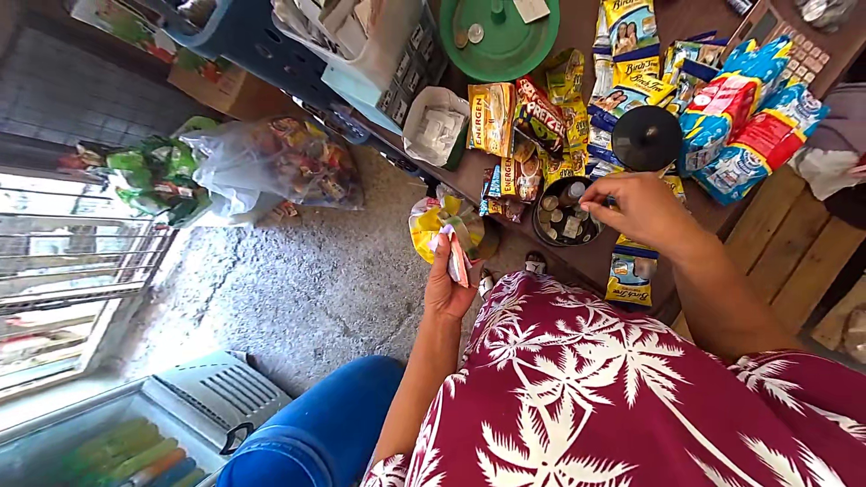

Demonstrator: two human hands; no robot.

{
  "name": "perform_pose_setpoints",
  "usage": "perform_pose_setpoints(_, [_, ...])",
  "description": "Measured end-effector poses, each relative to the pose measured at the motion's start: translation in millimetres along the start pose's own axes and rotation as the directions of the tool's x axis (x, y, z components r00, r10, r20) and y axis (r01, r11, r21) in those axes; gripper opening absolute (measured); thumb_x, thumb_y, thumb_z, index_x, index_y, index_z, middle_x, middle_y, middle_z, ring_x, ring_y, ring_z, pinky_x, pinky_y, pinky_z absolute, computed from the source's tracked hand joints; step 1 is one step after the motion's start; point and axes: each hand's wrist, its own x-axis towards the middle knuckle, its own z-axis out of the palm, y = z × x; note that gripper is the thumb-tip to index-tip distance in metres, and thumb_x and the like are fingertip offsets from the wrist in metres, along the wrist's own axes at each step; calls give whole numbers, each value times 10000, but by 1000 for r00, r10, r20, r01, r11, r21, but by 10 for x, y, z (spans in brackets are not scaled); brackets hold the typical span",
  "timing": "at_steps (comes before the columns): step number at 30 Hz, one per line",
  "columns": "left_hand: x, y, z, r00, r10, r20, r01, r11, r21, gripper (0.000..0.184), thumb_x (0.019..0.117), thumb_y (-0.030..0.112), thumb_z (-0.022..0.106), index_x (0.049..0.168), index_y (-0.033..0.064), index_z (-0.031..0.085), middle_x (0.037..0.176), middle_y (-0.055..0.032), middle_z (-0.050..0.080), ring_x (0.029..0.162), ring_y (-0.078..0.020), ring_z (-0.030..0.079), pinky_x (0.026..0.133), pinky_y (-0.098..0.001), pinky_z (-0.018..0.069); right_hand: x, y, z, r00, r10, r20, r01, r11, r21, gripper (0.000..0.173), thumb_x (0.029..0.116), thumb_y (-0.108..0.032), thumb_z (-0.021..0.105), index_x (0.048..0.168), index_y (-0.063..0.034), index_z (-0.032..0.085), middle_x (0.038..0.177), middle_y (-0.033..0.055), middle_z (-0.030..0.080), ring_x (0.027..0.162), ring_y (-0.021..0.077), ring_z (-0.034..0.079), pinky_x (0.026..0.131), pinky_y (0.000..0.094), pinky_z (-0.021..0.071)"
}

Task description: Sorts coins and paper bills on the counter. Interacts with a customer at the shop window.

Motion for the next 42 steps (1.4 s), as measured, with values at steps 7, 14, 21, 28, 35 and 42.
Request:
perform_pose_setpoints(7, [-74,23,-65,1000,29,-8,-30,999,-27,274,947,417,694,1079,177,689,939,-2,720,767,-78,701,626,-229,591,83,-25,-60,993,58,103,-65,996,66,255,1070,-173,520,1137,-24,716,1010,148,728,892,286,702,821,527,559])
perform_pose_setpoints(14, [-136,31,-194,997,57,-50,-59,997,-55,242,969,395,667,1058,172,695,924,-9,725,752,-83,703,603,-233,589,20,46,-149,968,239,82,-224,663,714,491,1104,-359,247,1454,-61,419,1255,79,653,959,164,720,834,345,616])
perform_pose_setpoints(21, [-159,27,-205,994,57,-88,-62,997,-51,237,967,384,675,1065,169,684,926,-12,719,737,-82,697,582,-234,584,9,30,-126,969,224,104,-221,599,770,548,1097,-471,256,1434,-80,440,1270,65,674,1022,162,717,881,325,599])
perform_pose_setpoints(28, [-157,22,-179,989,51,-141,-58,997,-47,222,980,371,654,1057,164,681,901,-14,724,731,-86,704,599,-242,595,-16,105,-185,968,241,74,-195,531,824,534,1101,-458,246,1421,-83,452,1276,69,672,1045,176,720,904,325,603])
perform_pose_setpoints(35, [-127,53,-120,973,32,-227,-45,998,-52,250,1062,332,502,1056,136,657,852,-32,718,693,-106,706,588,-258,603,44,86,-226,972,226,59,-164,484,859,479,1105,-408,241,1395,-105,473,1293,55,669,1056,166,718,902,319,600])
perform_pose_setpoints(42, [-188,94,19,975,35,-220,-19,997,73,285,1117,279,346,1148,107,571,765,-14,687,578,-79,642,511,-215,543,122,-58,-88,987,143,-69,-36,623,781,446,870,-75,644,1303,-15,553,1282,76,683,1120,203,691,938,358,595])
